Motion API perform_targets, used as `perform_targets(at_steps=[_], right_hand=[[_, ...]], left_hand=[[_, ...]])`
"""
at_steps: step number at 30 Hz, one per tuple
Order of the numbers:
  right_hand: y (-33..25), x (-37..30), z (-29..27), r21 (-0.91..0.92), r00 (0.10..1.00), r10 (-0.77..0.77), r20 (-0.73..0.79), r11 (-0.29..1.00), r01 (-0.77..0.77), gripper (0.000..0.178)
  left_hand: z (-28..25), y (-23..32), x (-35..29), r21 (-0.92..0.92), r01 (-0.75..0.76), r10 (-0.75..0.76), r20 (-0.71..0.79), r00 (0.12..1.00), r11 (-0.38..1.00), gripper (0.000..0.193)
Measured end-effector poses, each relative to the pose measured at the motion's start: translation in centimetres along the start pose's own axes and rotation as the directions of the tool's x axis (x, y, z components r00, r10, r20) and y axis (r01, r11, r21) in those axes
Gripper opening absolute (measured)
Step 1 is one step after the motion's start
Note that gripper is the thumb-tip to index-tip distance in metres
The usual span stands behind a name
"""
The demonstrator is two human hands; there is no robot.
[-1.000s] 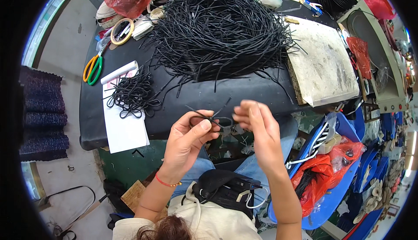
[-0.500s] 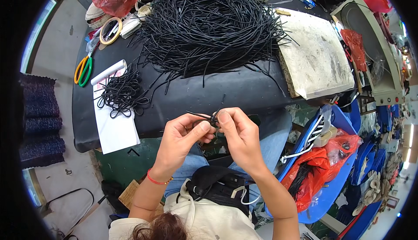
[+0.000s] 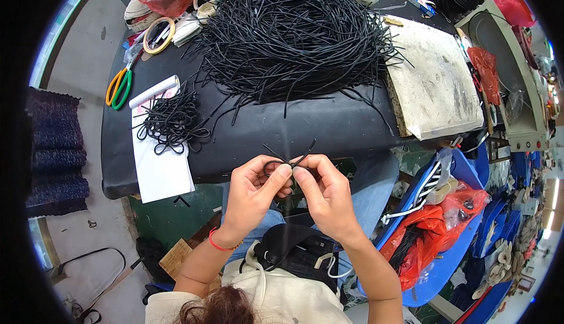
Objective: The person sits at a workbench and repeatedly ties black cords into small loops by hand. They pick up individual cords from a large pile, form a knot, and place the finished loops onto a white sheet of paper on the table.
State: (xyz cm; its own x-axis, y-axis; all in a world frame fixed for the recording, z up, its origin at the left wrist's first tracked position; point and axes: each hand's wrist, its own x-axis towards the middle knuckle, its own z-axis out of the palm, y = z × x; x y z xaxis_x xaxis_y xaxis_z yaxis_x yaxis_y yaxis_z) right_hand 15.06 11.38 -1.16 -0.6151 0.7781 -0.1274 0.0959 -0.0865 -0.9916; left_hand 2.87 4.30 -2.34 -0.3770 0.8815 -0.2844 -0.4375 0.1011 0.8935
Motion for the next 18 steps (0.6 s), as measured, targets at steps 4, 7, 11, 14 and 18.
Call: perform_targets(at_steps=[4, 7, 11, 14, 18], right_hand=[[0.1, 0.2, 0.1, -0.059, 1.000, -0.026, 0.013, 0.998, 0.027, 0.014], [0.3, 0.3, 0.2, -0.032, 1.000, 0.002, 0.011, 0.999, -0.002, 0.014], [0.2, 1.2, -0.1, 0.388, 0.982, 0.187, 0.022, 0.904, -0.181, 0.018], [-0.6, 1.8, 0.2, 0.306, 0.979, 0.203, 0.003, 0.932, -0.194, 0.015], [0.1, 1.9, 0.5, 0.068, 0.997, 0.082, 0.002, 0.994, -0.082, 0.018]], left_hand=[[-0.4, 0.1, 0.1, -0.039, 0.049, -0.048, 0.025, 0.999, 0.998, 0.017], [-0.5, 0.3, 0.2, -0.067, 0.051, -0.050, 0.022, 0.999, 0.996, 0.017], [-0.8, 0.8, 0.5, -0.117, 0.017, -0.015, 0.015, 1.000, 0.993, 0.017], [-1.0, 0.3, 0.5, -0.117, 0.029, -0.025, 0.034, 0.999, 0.993, 0.018], [-1.5, 0.9, 0.0, 0.006, 0.022, -0.022, 0.088, 0.996, 1.000, 0.016]])
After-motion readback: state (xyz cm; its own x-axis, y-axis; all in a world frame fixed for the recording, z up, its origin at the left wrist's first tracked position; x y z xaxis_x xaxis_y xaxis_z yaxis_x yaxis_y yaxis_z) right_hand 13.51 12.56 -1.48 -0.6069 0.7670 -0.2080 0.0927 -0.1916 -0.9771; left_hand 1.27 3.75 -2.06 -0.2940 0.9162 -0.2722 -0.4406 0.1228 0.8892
